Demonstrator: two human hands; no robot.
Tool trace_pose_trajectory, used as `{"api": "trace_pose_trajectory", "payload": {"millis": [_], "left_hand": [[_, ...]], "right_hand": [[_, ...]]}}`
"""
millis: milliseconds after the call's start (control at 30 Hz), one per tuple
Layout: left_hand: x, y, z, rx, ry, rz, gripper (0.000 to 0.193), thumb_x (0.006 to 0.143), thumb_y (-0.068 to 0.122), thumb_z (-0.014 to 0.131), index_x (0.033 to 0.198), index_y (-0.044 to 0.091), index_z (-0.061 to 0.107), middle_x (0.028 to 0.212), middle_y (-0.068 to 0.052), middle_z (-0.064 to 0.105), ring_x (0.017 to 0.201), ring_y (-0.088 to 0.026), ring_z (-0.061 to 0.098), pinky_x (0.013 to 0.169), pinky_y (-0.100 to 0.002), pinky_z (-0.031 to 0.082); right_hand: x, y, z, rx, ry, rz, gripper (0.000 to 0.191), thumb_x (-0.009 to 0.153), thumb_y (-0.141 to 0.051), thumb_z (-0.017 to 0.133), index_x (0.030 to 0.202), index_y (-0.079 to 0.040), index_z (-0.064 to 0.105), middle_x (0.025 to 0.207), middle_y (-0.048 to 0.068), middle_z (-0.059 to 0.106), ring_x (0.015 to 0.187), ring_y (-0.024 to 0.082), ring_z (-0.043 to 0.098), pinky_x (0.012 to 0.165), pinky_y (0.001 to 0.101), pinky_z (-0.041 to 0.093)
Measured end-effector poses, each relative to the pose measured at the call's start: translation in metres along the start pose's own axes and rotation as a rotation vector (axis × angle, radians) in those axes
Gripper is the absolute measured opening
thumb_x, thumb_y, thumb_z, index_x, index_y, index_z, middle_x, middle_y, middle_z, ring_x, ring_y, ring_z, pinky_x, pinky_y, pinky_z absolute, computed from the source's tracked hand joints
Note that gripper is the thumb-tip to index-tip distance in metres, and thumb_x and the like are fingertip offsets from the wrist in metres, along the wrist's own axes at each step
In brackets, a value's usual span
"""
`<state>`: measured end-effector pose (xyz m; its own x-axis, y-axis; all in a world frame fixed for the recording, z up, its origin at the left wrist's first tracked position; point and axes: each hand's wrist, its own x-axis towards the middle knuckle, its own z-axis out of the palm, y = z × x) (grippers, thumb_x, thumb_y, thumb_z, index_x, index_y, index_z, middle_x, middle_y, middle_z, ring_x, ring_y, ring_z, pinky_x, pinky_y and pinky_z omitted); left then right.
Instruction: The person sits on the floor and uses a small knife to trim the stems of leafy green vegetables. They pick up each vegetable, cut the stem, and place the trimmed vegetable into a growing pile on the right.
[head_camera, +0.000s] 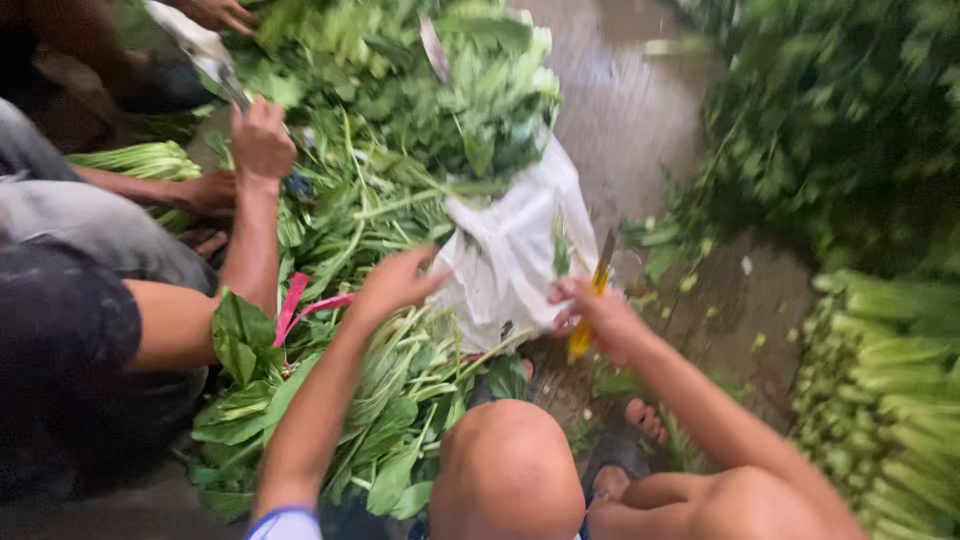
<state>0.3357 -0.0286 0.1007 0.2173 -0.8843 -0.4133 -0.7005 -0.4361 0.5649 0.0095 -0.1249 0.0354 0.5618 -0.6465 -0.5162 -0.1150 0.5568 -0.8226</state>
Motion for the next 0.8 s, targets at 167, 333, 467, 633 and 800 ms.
{"api": "trace_pose_trajectory", "payload": {"millis": [167, 333, 467, 633, 800], "left_hand": [[0.106, 0.053, 0.033, 0.115, 0.164, -0.168, 0.077, 0.099, 0.072, 0.054, 0.12, 0.001, 0.072, 0.116, -0.027, 0.07, 0.111, -0.041, 0.067, 0.094, -0.048, 0.052], [0.132, 0.048, 0.067, -0.228, 0.219, 0.079, 0.07, 0.085, 0.064, 0.057, 0.127, 0.008, 0.067, 0.118, -0.024, 0.069, 0.109, -0.042, 0.064, 0.09, -0.05, 0.051], [0.13, 0.027, 0.089, -0.034, 0.091, -0.199, 0.062, 0.094, 0.061, 0.05, 0.109, 0.007, 0.075, 0.107, -0.025, 0.074, 0.104, -0.045, 0.069, 0.091, -0.052, 0.053], [0.129, 0.006, 0.096, 0.026, 0.101, -0.213, 0.054, 0.091, 0.055, 0.057, 0.117, 0.01, 0.069, 0.107, -0.026, 0.07, 0.103, -0.047, 0.065, 0.091, -0.056, 0.05], [0.16, 0.023, 0.086, 0.269, 0.412, 0.029, 0.057, 0.084, 0.056, 0.07, 0.098, 0.001, 0.064, 0.098, -0.021, 0.067, 0.093, -0.042, 0.064, 0.075, -0.053, 0.052]], "right_hand": [[0.033, -0.019, -0.068, -0.192, 0.164, 0.084, 0.039, 0.099, -0.035, 0.059, 0.128, -0.008, 0.061, 0.107, 0.004, 0.067, 0.072, 0.014, 0.06, 0.072, 0.0351, 0.057], [0.054, -0.048, -0.119, 0.009, 0.326, 0.082, 0.033, 0.099, -0.032, 0.059, 0.123, -0.01, 0.062, 0.098, 0.002, 0.06, 0.067, 0.012, 0.054, 0.061, 0.0385, 0.055], [0.085, -0.051, -0.138, 0.064, 0.373, 0.03, 0.03, 0.098, -0.03, 0.064, 0.12, -0.01, 0.06, 0.096, 0.002, 0.065, 0.064, 0.011, 0.054, 0.057, 0.033, 0.052], [0.14, -0.048, -0.149, -0.265, 0.422, -0.047, 0.031, 0.094, -0.029, 0.071, 0.116, -0.009, 0.064, 0.078, 0.0, 0.056, 0.056, 0.011, 0.047, 0.05, 0.0322, 0.041], [0.2, -0.068, -0.167, -0.294, 0.469, -0.29, 0.025, 0.096, -0.03, 0.069, 0.103, -0.006, 0.066, 0.078, -0.002, 0.063, 0.061, 0.008, 0.056, 0.054, 0.0282, 0.047]]}}
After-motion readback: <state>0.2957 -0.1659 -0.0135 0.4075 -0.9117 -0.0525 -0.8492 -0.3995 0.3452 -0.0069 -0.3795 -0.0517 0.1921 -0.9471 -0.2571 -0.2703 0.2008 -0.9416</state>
